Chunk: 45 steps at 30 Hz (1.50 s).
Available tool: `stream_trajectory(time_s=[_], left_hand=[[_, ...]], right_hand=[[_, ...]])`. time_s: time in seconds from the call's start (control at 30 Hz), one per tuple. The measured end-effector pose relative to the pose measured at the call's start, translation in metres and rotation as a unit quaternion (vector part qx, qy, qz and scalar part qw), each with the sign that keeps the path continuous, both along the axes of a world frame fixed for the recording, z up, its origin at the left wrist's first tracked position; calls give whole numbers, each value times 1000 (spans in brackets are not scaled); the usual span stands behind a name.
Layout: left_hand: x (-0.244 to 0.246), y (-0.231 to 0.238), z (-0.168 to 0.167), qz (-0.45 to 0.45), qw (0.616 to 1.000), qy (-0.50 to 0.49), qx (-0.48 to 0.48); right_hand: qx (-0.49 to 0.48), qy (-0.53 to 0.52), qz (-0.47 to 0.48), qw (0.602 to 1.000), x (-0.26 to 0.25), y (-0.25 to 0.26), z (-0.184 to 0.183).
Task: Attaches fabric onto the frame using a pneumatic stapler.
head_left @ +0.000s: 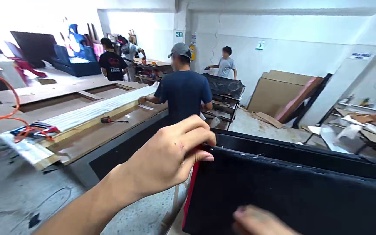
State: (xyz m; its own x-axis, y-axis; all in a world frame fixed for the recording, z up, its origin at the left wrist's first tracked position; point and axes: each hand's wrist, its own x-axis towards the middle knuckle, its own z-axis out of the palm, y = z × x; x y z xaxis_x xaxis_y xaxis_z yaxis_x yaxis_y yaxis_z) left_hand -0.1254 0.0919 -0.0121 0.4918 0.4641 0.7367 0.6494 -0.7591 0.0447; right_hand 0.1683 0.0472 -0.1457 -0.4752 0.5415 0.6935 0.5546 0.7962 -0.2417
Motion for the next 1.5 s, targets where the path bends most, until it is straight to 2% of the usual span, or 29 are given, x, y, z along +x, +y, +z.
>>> stream_trajectory(time_s=[0.03,0.1,0.13,0.2,0.27,0.33,0.5,0.67,0.77,0.83,0.93,1.03,1.13,1.27,1.5], left_hand=[[3,-3,0,7,1000,9,4],[7,-7,4,36,999,34,12],[8,-10,8,58,997,53,8],[11,-13,18,96,990,103,-10],[16,-13,26,105,984,146,-16],[16,-12,28,97,980,174,-6],[8,0,29,22,982,187,-2],[11,1,39,-40,979,192,-63],[14,-5,43,-14,970,226,-87],[13,-8,48,1,962,239,-136],[0,-2,53,-59,964,174,-192],[-10,4,46,-165,970,138,-110],[-13,2,27,-201,971,129,-22],[-9,-4,14,-149,978,136,48],[21,-36,24,56,972,226,34]], right_hand=[[74,50,3,996,-2,9,44],[160,47,-9,986,-8,33,110],[168,18,6,986,-14,47,130],[145,-46,51,987,-30,71,147],[113,-75,88,987,-44,84,147],[109,-66,84,988,-49,84,144],[112,-27,64,991,-49,80,138],[45,-56,124,990,-49,79,152],[42,-80,143,986,-51,77,154],[31,-103,172,979,-46,77,157],[27,-113,183,976,-42,75,155],[57,-79,178,979,-45,68,147],[128,-69,140,979,-44,63,135],[181,-22,120,976,-41,61,120],[173,-60,124,975,-41,64,126]])
